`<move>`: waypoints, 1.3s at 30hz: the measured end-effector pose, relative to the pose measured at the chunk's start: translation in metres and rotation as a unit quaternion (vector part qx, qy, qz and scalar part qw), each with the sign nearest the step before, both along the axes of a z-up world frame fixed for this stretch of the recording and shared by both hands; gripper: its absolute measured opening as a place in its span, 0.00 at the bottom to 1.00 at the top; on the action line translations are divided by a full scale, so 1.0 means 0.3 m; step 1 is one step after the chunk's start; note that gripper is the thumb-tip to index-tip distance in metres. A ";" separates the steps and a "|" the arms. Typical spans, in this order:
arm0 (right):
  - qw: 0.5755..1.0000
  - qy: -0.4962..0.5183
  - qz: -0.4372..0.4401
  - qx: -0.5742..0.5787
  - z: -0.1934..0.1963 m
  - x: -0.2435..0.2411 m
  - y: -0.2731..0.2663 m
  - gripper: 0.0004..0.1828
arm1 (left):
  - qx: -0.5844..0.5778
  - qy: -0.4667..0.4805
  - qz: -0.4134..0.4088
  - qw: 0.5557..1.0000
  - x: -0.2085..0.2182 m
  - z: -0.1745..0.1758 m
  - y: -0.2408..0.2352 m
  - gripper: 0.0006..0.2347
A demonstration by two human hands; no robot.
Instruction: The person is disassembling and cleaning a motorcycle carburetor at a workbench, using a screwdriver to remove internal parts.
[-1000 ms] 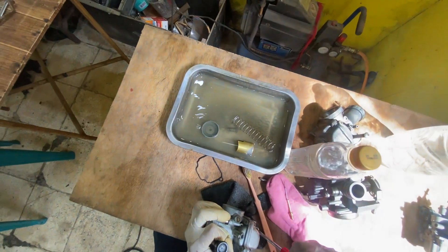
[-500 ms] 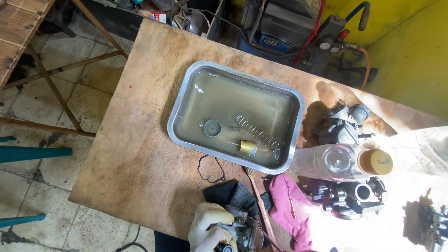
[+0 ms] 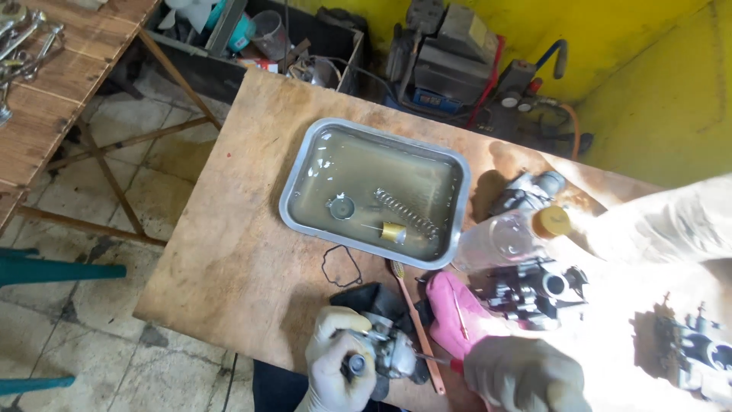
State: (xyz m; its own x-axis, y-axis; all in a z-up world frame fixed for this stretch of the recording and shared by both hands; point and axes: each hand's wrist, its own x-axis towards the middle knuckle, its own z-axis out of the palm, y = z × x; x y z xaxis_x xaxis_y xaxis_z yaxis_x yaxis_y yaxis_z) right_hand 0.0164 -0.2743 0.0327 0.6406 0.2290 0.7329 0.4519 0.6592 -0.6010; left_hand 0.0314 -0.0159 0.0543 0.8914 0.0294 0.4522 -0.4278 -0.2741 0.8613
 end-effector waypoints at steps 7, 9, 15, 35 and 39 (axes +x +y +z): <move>0.941 0.140 -0.294 0.088 0.370 -0.080 0.184 0.19 | 0.014 -0.002 0.020 1.000 -0.028 -0.067 0.010 0.04; 0.922 0.212 -0.322 0.039 0.430 -0.112 0.178 0.20 | 0.012 -0.009 0.020 1.000 -0.035 -0.091 0.010 0.04; 0.930 0.194 -0.299 0.093 0.338 -0.125 0.197 0.08 | -0.044 -0.005 0.012 0.999 -0.037 -0.139 0.017 0.04; 0.862 0.214 -0.440 0.133 0.119 -0.358 0.193 0.05 | -0.168 0.010 -0.001 0.986 -0.063 -0.215 0.012 0.03; 0.862 0.221 -0.433 0.145 0.167 -0.354 0.210 0.08 | -0.197 0.011 -0.008 0.980 -0.068 -0.218 0.007 0.04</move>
